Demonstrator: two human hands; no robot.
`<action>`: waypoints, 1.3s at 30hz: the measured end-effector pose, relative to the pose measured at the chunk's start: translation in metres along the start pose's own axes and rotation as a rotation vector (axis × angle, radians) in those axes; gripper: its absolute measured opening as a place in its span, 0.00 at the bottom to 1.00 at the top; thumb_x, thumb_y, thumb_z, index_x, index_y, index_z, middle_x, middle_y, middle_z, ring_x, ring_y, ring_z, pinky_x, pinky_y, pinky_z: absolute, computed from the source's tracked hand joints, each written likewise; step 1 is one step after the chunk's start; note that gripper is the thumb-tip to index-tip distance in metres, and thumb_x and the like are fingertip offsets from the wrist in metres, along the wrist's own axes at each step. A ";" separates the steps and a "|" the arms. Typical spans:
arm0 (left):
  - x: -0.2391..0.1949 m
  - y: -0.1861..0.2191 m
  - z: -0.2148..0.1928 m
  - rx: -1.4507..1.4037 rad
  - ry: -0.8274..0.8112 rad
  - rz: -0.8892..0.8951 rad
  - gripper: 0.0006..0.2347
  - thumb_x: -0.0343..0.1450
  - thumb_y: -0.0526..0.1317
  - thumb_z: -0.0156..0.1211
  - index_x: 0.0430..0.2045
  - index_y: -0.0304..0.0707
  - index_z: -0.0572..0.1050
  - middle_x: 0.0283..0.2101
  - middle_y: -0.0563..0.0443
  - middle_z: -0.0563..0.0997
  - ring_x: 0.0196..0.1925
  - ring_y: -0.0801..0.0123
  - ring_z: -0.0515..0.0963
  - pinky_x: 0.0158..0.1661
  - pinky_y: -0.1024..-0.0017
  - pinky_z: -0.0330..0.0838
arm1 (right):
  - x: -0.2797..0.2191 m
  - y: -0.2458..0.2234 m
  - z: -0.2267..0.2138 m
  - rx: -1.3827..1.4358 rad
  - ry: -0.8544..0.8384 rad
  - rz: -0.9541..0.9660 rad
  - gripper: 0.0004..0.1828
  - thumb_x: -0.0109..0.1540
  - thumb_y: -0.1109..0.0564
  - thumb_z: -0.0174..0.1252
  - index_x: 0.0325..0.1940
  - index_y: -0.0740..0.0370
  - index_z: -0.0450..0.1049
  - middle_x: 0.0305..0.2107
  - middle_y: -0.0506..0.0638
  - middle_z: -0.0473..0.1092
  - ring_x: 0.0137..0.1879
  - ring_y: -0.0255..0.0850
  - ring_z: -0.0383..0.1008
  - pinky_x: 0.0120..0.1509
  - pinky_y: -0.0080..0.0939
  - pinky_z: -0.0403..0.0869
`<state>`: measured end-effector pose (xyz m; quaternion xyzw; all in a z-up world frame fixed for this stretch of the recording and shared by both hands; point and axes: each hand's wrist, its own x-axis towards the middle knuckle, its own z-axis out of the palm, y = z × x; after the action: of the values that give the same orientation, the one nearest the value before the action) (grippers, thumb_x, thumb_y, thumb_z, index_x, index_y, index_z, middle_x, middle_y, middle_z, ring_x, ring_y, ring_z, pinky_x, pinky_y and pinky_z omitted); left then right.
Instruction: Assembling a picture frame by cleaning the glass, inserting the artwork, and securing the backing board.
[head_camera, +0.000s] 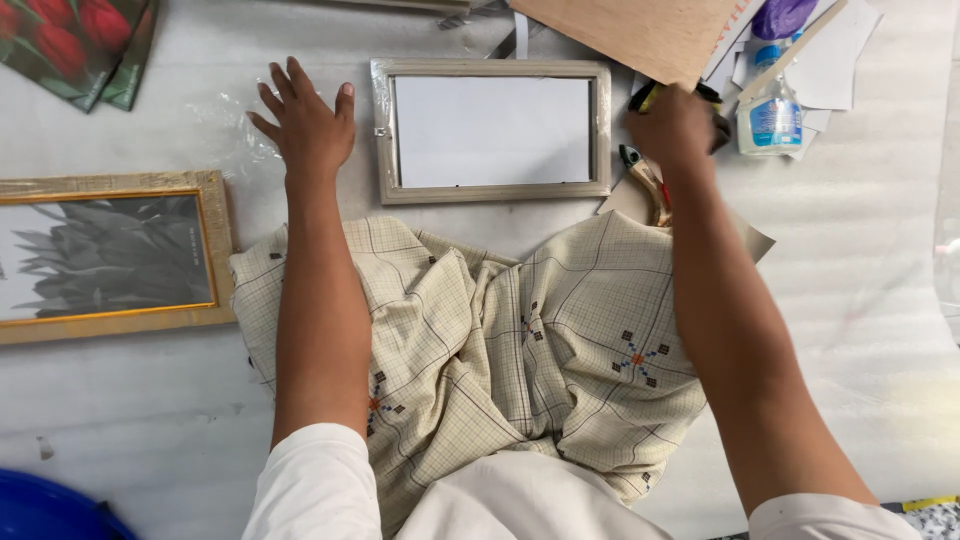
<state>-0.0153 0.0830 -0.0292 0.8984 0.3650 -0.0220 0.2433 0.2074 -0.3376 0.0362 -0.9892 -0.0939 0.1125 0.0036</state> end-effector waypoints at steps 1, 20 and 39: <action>0.000 -0.001 0.000 -0.004 -0.001 0.009 0.34 0.81 0.60 0.41 0.73 0.31 0.45 0.76 0.30 0.45 0.76 0.32 0.38 0.67 0.31 0.31 | -0.012 -0.019 0.003 -0.002 0.005 0.007 0.14 0.59 0.49 0.63 0.33 0.65 0.79 0.24 0.57 0.73 0.23 0.47 0.70 0.24 0.49 0.70; -0.048 0.057 0.023 -0.074 0.090 0.419 0.35 0.78 0.56 0.57 0.70 0.28 0.49 0.71 0.21 0.55 0.74 0.31 0.53 0.67 0.31 0.38 | -0.055 -0.095 0.075 0.267 -0.122 0.021 0.53 0.52 0.43 0.79 0.61 0.80 0.55 0.45 0.68 0.64 0.47 0.59 0.70 0.48 0.50 0.78; -0.034 0.055 0.012 -0.218 -0.016 0.313 0.35 0.77 0.53 0.59 0.70 0.27 0.48 0.71 0.23 0.56 0.75 0.36 0.55 0.68 0.32 0.41 | -0.025 -0.078 0.031 0.372 -0.142 0.089 0.09 0.63 0.60 0.54 0.39 0.65 0.79 0.30 0.54 0.76 0.30 0.41 0.74 0.37 0.37 0.80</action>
<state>-0.0020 0.0217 -0.0092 0.9123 0.2190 0.0488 0.3424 0.1620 -0.2660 0.0139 -0.9642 -0.0277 0.1972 0.1749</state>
